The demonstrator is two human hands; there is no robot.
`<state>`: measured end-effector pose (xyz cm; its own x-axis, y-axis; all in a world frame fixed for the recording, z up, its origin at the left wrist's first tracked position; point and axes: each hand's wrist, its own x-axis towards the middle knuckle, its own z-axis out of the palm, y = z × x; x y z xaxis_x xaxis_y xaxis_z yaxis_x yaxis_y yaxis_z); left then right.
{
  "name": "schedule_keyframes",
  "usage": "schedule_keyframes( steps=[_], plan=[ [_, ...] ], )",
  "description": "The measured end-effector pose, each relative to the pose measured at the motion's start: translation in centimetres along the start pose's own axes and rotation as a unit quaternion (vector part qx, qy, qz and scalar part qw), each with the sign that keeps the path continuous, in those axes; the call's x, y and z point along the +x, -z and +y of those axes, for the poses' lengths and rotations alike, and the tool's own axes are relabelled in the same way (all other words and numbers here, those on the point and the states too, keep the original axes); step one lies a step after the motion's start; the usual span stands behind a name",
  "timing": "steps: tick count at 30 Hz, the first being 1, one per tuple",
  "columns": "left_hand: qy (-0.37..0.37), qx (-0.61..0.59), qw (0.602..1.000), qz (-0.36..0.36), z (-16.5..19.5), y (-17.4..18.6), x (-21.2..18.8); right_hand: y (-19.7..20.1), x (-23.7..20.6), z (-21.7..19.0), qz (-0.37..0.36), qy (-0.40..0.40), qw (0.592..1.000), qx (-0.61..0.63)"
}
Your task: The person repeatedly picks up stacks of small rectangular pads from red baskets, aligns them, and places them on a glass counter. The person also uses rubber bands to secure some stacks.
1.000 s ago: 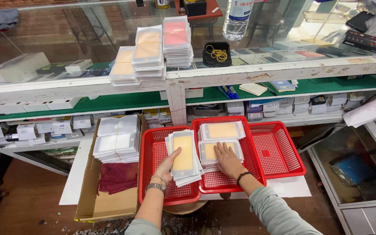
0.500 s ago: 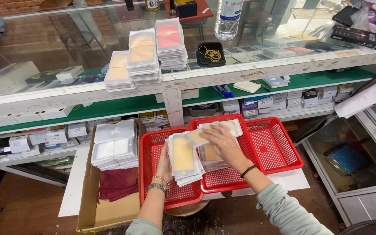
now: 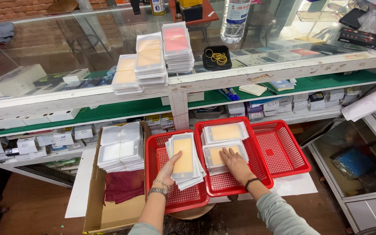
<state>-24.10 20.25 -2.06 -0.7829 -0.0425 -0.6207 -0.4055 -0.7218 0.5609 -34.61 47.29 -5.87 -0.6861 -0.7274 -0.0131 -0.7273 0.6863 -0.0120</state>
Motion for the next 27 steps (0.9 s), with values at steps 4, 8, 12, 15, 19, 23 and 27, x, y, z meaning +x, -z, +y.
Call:
schedule_keyframes(
  steps=[4,8,12,15,19,23,27],
  plan=[
    [-0.007,-0.022,1.000,0.001,0.4,0.1,0.1,3.5,1.2,2.3,-0.093,-0.010,0.992,0.086],
    [-0.043,-0.013,0.999,0.007,0.4,-0.7,0.2,9.6,2.1,1.8,0.130,0.005,0.978,0.166],
    [-0.031,-0.046,0.996,-0.063,0.5,-1.9,0.3,11.9,2.3,-2.5,0.248,0.115,0.944,0.187],
    [-0.011,-0.009,0.998,-0.067,0.3,-2.6,0.5,10.6,2.5,-5.0,0.215,0.133,0.953,0.170],
    [-0.091,0.088,0.990,-0.055,-0.1,-2.1,0.3,7.3,5.1,-6.5,0.119,-0.098,0.767,0.623],
    [-0.202,0.248,0.948,-0.002,0.1,0.4,-0.2,4.4,8.1,-9.4,-0.065,-0.140,0.683,0.714],
    [-0.255,0.312,0.914,0.040,1.3,3.8,-1.1,2.2,8.3,-14.2,0.015,-0.070,0.698,0.713]
  ],
)
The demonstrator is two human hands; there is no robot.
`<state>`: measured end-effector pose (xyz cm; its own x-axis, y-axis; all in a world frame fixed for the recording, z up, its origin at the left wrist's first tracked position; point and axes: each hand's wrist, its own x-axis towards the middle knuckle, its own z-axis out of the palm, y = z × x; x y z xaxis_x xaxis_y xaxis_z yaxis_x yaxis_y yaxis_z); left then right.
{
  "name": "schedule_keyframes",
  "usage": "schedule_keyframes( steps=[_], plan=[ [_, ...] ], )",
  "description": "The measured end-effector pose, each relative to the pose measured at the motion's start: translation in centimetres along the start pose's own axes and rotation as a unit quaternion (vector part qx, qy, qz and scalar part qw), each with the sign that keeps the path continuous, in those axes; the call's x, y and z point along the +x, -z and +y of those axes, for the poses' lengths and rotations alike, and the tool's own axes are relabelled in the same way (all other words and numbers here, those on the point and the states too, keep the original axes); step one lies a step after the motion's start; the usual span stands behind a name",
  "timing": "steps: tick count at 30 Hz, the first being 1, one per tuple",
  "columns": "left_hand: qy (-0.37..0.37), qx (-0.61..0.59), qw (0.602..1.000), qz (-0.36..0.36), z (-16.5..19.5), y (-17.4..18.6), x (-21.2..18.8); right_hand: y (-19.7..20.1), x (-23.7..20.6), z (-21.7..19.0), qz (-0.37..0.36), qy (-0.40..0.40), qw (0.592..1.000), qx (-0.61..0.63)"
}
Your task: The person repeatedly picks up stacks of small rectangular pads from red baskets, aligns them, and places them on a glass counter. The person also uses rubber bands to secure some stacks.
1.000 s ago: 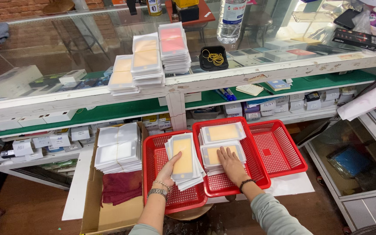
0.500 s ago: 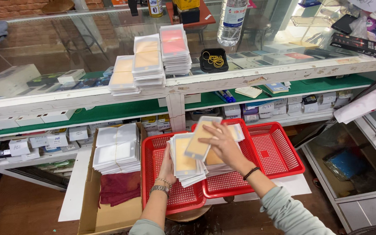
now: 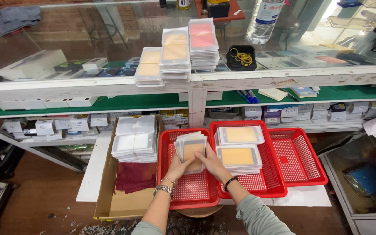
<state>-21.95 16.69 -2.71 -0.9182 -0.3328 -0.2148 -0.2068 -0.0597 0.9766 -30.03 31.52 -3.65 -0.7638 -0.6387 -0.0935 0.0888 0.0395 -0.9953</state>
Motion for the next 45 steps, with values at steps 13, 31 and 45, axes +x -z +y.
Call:
schedule_keyframes(
  steps=[13,31,45],
  plan=[
    [-0.022,0.033,0.999,0.021,-4.0,3.2,-1.5,-4.6,-0.3,2.1,0.096,-0.032,0.982,0.157],
    [0.053,0.073,0.996,0.024,-3.2,3.8,-0.4,-5.2,1.6,1.2,0.077,-0.204,0.962,0.167],
    [0.020,-0.318,0.942,0.103,2.4,12.4,1.7,-9.6,7.4,-4.9,-0.081,-0.169,0.982,0.021]
  ],
)
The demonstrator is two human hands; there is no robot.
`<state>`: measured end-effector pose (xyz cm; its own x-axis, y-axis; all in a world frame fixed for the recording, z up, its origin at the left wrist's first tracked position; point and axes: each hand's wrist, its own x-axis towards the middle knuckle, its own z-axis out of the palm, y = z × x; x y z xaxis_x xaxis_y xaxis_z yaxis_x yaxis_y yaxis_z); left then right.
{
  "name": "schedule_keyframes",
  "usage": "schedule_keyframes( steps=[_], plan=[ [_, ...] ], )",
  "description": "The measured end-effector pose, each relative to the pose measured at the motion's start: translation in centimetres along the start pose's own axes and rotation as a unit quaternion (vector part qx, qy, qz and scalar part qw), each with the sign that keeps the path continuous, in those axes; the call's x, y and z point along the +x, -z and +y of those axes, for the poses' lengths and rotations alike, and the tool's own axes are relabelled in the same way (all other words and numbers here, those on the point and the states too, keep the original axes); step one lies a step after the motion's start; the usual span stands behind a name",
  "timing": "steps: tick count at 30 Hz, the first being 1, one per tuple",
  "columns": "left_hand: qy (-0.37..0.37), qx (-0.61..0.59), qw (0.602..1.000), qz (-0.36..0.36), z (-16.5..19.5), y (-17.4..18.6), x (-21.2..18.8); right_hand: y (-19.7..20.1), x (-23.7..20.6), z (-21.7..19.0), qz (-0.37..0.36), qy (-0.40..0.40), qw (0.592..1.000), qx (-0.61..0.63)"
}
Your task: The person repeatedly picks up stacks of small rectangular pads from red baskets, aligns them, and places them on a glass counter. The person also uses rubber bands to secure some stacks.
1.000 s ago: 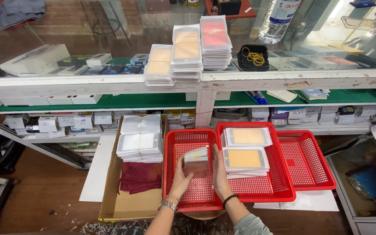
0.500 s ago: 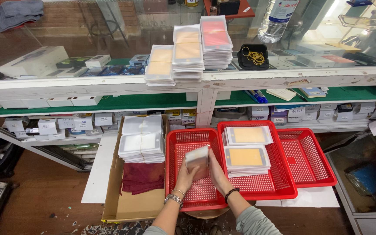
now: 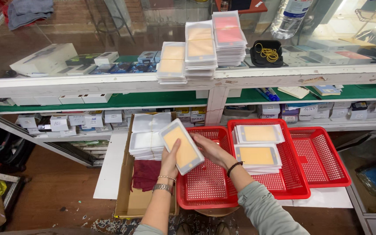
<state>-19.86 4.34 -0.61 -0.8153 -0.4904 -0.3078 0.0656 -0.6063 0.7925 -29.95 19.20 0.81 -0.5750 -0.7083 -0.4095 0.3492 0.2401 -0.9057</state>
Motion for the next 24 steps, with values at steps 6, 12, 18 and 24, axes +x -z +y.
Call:
schedule_keyframes(
  steps=[6,12,18,24],
  plan=[
    [0.059,-0.051,0.996,0.035,4.5,6.2,2.2,-1.8,5.1,3.3,0.132,-0.039,0.928,-0.345],
    [0.108,-0.017,0.994,0.024,6.2,9.9,3.6,-7.0,8.0,5.1,0.248,0.008,0.834,-0.492],
    [0.171,0.016,0.985,-0.036,6.1,10.6,3.8,-6.6,8.7,3.5,0.228,0.050,0.898,-0.374],
    [0.188,-0.010,0.972,-0.140,4.4,7.4,2.2,-3.9,5.8,-1.9,0.083,0.204,0.954,-0.205]
  ],
)
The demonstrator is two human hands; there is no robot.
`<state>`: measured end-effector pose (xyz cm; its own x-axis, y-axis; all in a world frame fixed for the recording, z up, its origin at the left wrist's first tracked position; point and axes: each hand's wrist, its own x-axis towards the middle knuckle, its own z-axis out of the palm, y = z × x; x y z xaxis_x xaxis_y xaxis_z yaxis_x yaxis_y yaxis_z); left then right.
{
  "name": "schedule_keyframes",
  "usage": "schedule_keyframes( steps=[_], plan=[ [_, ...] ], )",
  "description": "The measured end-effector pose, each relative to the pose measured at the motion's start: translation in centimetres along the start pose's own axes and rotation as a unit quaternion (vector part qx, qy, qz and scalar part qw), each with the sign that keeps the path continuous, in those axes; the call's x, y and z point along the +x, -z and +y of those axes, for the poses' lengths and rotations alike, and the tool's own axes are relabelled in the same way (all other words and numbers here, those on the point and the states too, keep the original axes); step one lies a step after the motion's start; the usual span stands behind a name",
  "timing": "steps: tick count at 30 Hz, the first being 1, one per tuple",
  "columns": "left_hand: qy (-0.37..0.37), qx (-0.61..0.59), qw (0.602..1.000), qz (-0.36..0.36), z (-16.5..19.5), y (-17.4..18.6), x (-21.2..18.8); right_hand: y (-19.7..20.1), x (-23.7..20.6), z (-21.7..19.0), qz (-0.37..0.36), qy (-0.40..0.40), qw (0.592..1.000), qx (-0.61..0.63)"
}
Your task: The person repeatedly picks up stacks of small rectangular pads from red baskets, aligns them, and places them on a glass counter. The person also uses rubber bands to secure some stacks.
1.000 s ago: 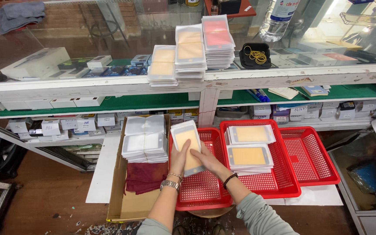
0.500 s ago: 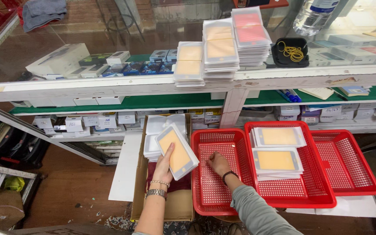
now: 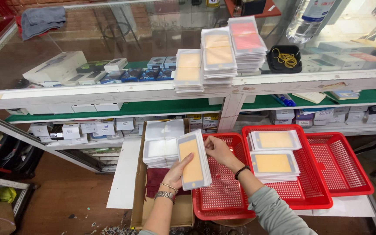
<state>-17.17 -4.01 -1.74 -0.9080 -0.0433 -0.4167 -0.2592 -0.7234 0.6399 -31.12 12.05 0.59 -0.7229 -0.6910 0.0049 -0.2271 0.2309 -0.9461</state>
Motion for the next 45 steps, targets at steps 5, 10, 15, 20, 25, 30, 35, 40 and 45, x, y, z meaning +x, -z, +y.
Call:
schedule_keyframes(
  steps=[5,10,15,20,25,30,35,40,45],
  plan=[
    [-0.002,-0.021,0.999,-0.040,-1.5,-4.8,-0.3,4.2,-4.3,-4.6,-0.006,-0.021,1.000,-0.009],
    [-0.034,-0.081,0.995,-0.054,-2.3,-8.5,-1.9,9.2,-7.5,-4.7,-0.064,-0.162,0.970,0.168],
    [-0.075,0.041,0.994,-0.067,-1.4,-11.8,-5.0,16.4,-9.5,-5.6,-0.107,-0.076,0.734,0.667],
    [-0.090,0.374,0.922,-0.056,-0.7,-14.6,-7.7,17.3,-10.7,-11.7,-0.146,-0.168,0.893,0.391],
    [-0.164,0.402,0.876,-0.212,-1.6,-17.5,-6.3,12.7,-10.5,-14.1,-0.255,-0.069,0.964,-0.021],
    [-0.092,0.201,0.975,0.032,-0.8,-15.7,-8.2,13.1,-11.4,-11.8,-0.135,-0.020,0.989,-0.049],
    [-0.175,0.178,0.966,0.074,0.7,-16.0,-9.3,10.4,-13.6,-12.2,-0.189,-0.193,0.955,0.123],
    [-0.263,0.164,0.948,0.073,3.6,-15.9,-12.2,7.9,-11.7,-16.8,-0.208,-0.092,0.961,0.156],
    [-0.335,0.148,0.927,0.079,6.4,-16.2,-13.2,7.3,-6.8,-20.7,-0.116,-0.049,0.968,0.219]
  ],
)
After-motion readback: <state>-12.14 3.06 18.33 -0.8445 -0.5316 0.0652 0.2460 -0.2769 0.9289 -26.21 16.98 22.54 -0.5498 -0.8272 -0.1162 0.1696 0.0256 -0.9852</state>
